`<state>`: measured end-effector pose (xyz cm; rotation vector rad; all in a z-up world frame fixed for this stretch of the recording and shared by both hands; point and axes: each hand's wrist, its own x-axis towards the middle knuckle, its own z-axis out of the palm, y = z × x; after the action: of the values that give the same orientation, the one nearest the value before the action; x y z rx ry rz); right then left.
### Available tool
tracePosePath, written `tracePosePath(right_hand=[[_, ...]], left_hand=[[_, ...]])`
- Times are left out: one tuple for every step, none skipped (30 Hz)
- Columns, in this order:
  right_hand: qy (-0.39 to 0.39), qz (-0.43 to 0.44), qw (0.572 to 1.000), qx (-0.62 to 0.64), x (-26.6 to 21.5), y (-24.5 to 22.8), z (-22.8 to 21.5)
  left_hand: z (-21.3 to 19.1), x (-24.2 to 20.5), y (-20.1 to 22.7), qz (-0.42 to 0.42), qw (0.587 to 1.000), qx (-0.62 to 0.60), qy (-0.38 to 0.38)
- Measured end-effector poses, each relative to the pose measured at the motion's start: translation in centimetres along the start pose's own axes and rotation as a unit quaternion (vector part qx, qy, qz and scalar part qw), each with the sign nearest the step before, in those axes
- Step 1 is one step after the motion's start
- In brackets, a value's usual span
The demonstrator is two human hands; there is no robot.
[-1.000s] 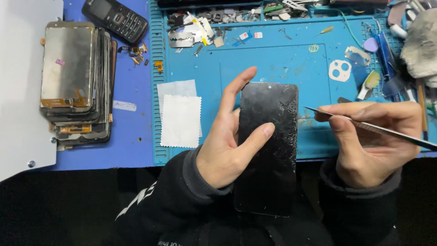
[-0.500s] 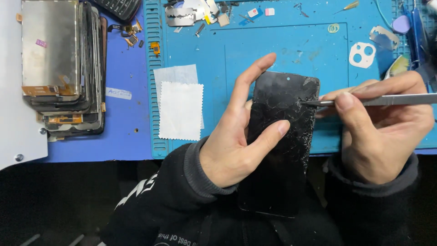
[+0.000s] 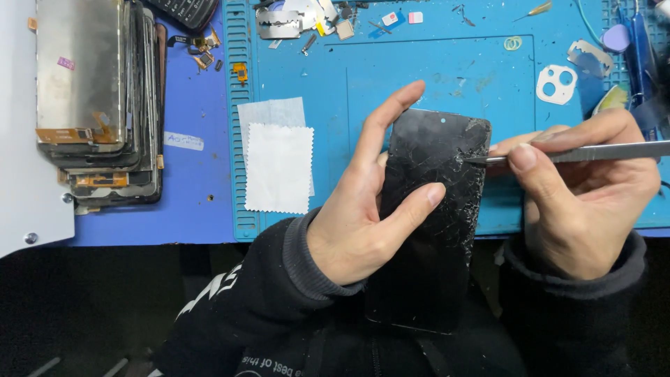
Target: Removing broken glass shards from a smartphone screen using tweezers and a metal tool.
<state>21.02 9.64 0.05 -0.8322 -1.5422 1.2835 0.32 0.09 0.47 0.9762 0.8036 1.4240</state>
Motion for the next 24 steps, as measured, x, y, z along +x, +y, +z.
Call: tracePosePath(right_hand=[[0.002,0.0,1.0,0.004,0.0,0.1,-0.1],[0.002,0.0,1.0,0.004,-0.1,0.0,-0.1],[-0.011,-0.019,1.0,-0.008,-0.1,0.0,-0.2],[-0.023,-0.038,0.999,-0.019,-0.1,0.0,-0.2],[-0.023,-0.039,0.999,-0.019,-0.2,0.0,-0.1],[-0.025,-0.058,0.998,-0.028,-0.3,0.0,0.0],[-0.026,-0.077,0.996,-0.036,-0.4,-0.1,0.1],[-0.027,-0.079,0.996,-0.036,-0.7,0.0,0.0],[-0.035,-0.101,0.992,-0.064,-0.9,0.0,-0.1],[-0.044,-0.122,0.987,-0.092,-1.1,0.0,-0.1],[-0.044,-0.125,0.987,-0.092,-1.2,-0.1,0.1],[-0.039,-0.15,0.981,-0.116,-1.2,-0.3,0.4],[-0.034,-0.175,0.974,-0.139,-1.3,-0.4,0.7],[-0.034,-0.178,0.974,-0.139,-1.4,-0.3,0.8],[-0.026,-0.186,0.972,-0.14,-1.5,-0.1,1.0],[-0.019,-0.194,0.971,-0.141,-1.7,0.1,1.2],[-0.019,-0.196,0.97,-0.14,-1.7,-0.1,1.3],[-0.018,-0.204,0.967,-0.154,-1.6,-0.2,1.5],[-0.017,-0.213,0.962,-0.168,-1.6,-0.4,1.6],[-0.016,-0.218,0.961,-0.167,-1.6,-0.4,1.8],[-0.013,-0.221,0.961,-0.164,-1.7,-0.5,1.9],[-0.009,-0.231,0.96,-0.159,-1.3,-0.6,2.2],[-0.006,-0.243,0.957,-0.156,-1.3,-1.1,2.2],[-0.013,-0.244,0.953,-0.18,-1.0,-1.6,2.3]], left_hand=[[0.0,0.0,0.0,-0.001,1.0,-0.002,-0.001],[0.0,0.0,-0.1,-0.001,1.0,-0.002,0.0],[0.0,0.0,-0.1,0.002,1.0,-0.009,0.003],[0.0,0.1,-0.1,0.005,1.0,-0.015,0.007],[0.0,0.1,-0.2,0.006,1.0,-0.015,0.007],[0.0,0.1,-0.2,0.01,1.0,-0.01,0.009],[0.0,0.1,-0.2,0.014,1.0,-0.006,0.012],[0.0,0.1,-0.2,0.016,1.0,-0.005,0.011],[0.0,0.2,-0.2,0.016,1.0,-0.007,0.015],[0.0,0.2,-0.2,0.017,1.0,-0.009,0.019],[0.1,0.2,-0.1,0.019,1.0,-0.008,0.018],[0.1,0.3,0.0,0.013,1.0,-0.017,0.02],[0.2,0.3,0.1,0.008,0.999,-0.026,0.021],[0.2,0.3,0.0,0.01,0.999,-0.025,0.021],[0.2,0.2,0.0,0.022,0.999,0.003,0.026],[0.3,0.2,0.0,0.034,0.998,0.031,0.032],[0.3,0.1,0.0,0.036,0.998,0.032,0.031],[0.3,0.2,0.0,0.039,0.998,0.041,0.031],[0.4,0.2,0.1,0.043,0.997,0.049,0.031],[0.5,0.2,0.1,0.048,0.997,0.052,0.029],[0.6,0.2,0.3,0.036,0.998,0.046,0.035],[0.5,0.5,0.6,0.03,0.998,0.043,0.038],[0.8,0.3,0.6,0.04,0.997,0.05,0.034],[0.8,0.5,0.7,0.033,0.998,0.037,0.036]])
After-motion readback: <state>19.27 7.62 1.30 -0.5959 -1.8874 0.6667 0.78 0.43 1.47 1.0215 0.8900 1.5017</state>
